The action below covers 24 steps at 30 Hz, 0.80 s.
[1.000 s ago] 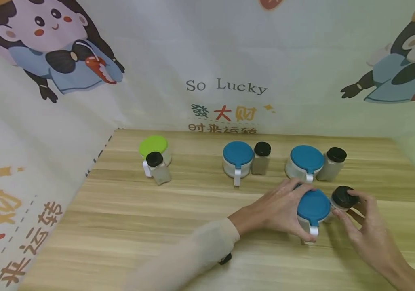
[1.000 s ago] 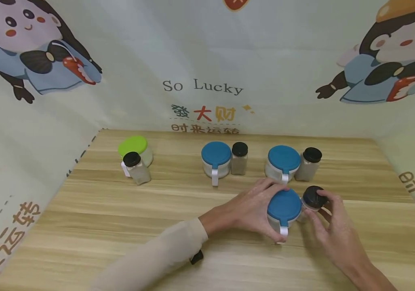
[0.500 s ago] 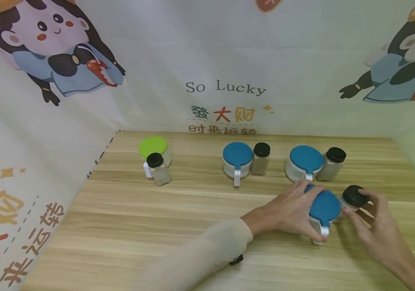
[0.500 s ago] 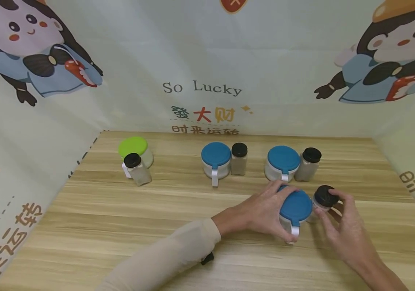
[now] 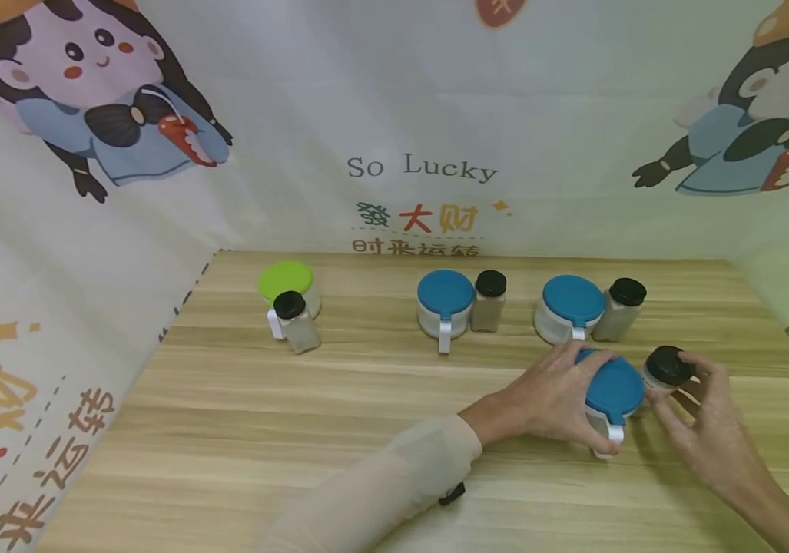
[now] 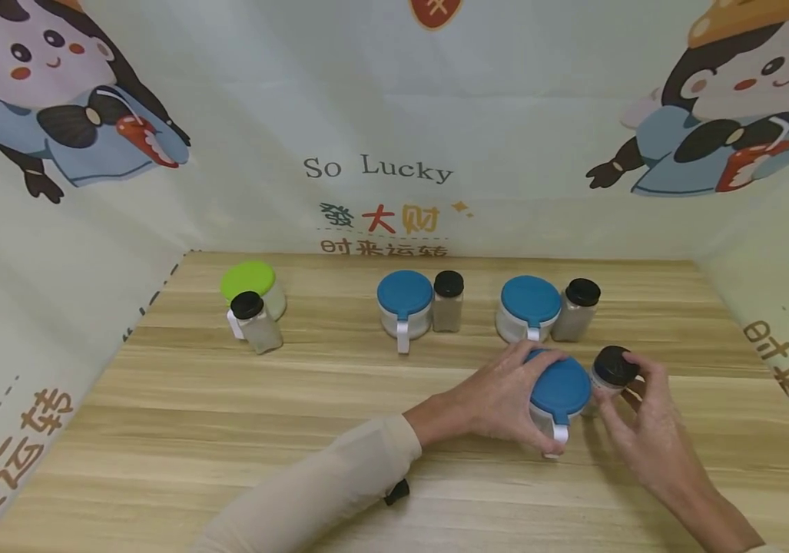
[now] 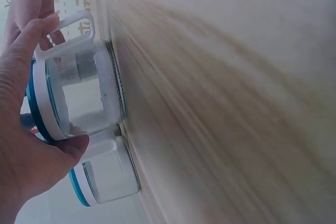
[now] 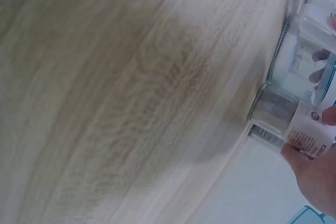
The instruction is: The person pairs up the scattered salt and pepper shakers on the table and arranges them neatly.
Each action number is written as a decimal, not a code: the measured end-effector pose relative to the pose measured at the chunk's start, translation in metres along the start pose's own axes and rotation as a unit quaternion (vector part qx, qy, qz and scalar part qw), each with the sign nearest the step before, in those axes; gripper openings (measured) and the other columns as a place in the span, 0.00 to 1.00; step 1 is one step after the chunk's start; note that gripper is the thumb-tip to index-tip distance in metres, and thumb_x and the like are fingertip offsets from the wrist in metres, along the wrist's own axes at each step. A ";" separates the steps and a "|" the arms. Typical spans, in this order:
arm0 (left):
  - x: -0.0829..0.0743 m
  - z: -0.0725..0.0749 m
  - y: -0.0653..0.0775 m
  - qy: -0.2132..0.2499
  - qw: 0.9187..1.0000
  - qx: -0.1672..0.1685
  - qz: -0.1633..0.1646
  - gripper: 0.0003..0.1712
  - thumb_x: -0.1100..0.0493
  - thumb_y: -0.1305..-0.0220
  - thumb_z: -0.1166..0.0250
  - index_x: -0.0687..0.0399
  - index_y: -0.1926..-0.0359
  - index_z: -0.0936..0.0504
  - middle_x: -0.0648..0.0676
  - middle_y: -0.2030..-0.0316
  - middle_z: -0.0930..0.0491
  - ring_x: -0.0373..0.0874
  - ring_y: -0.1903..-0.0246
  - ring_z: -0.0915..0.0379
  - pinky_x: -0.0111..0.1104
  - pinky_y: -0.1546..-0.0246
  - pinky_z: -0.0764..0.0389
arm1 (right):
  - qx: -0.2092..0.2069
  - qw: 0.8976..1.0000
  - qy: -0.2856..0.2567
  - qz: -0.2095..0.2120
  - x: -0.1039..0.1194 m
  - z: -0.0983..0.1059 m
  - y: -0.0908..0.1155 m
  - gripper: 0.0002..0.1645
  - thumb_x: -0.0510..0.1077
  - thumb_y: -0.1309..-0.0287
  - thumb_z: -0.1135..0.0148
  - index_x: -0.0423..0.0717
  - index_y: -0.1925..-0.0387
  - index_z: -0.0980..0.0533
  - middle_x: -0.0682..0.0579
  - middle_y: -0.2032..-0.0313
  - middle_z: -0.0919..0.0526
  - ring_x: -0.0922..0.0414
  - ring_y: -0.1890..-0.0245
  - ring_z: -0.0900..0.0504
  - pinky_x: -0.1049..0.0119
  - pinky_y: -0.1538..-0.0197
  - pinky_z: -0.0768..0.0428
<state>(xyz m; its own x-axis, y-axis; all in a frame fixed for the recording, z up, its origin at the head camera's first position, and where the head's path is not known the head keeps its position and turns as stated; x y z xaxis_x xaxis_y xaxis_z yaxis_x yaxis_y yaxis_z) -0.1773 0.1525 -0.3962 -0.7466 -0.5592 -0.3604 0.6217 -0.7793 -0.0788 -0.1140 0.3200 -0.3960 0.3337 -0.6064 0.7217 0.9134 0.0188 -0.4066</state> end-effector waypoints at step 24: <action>0.048 0.089 0.120 0.240 0.965 -0.083 -0.063 0.32 0.50 0.28 0.34 0.50 0.28 0.30 0.48 0.30 0.32 0.34 0.30 0.43 0.31 0.32 0.38 | -0.061 0.953 -0.108 0.276 0.118 -0.041 0.008 0.21 0.39 0.25 0.46 0.19 0.47 0.28 0.34 0.42 0.22 0.53 0.36 0.26 0.69 0.35 0.30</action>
<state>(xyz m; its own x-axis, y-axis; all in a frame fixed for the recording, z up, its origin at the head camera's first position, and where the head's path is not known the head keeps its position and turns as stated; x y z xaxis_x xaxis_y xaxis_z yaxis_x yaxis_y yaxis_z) -0.1592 0.0073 -0.3404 -0.6479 -0.2372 -0.7239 0.5931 -0.7534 -0.2839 -0.0767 0.2162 -0.3375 0.8074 -0.3527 0.4729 0.5561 0.1873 -0.8097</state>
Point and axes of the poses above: each hand's wrist, its own y-axis away from the middle knuckle, its own z-axis out of the back of the hand, x = y × z, the point moved 5 cm from there along -y, towards the middle knuckle
